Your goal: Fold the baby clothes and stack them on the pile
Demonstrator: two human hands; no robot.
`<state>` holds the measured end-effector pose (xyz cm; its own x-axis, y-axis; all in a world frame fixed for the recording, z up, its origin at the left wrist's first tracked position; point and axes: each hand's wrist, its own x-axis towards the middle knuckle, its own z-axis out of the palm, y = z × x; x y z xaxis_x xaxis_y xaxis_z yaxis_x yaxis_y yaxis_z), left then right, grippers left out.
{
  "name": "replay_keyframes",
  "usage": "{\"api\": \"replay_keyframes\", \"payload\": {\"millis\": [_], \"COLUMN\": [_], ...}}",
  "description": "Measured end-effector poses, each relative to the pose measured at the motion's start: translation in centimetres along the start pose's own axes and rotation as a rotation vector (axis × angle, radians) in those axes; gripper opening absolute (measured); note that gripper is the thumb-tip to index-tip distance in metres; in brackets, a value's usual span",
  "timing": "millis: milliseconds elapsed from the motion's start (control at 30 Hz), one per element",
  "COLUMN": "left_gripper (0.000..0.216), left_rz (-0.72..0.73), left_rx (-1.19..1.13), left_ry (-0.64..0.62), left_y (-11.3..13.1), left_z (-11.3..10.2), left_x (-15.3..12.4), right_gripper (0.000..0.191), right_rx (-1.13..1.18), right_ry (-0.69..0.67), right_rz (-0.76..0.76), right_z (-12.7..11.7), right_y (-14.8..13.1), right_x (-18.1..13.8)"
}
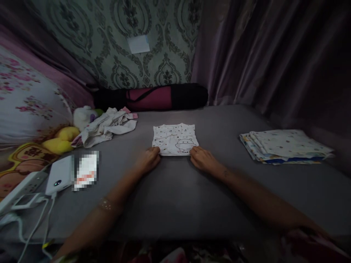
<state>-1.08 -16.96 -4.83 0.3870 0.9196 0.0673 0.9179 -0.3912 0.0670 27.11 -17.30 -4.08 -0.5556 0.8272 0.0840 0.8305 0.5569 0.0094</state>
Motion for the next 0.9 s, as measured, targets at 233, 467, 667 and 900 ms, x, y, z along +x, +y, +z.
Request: {"api": "replay_keyframes", "payload": {"millis": [233, 467, 667, 900], "left_gripper": [0.025, 0.037, 0.033, 0.036], "left_rz": [0.111, 0.204, 0.291, 0.05], "left_rx": [-0.081, -0.11, -0.338, -0.624], "left_ry": [0.11, 0.14, 0.161, 0.123], "left_y": [-0.7, -3.8, -4.7, -4.6], "left_z": [0.7, 0.8, 1.0, 0.3], "left_x": [-0.6, -2.1, -1.1, 0.0], "right_gripper": [0.019, 0.037, 0.03, 0.025], "right_rx": [0.114, 0.301, 0.469, 0.783], "right_ry": [0.111, 0.208, 0.181, 0.145], "right_rz": [-0.066, -0.129, -0.119, 0.056], "right_z": [1.2, 2.8, 2.9, 1.8], "right_y": [1.3, 4.5, 6.1, 6.6], "right_x": [0.0, -1.0, 0.1, 1.6]}}
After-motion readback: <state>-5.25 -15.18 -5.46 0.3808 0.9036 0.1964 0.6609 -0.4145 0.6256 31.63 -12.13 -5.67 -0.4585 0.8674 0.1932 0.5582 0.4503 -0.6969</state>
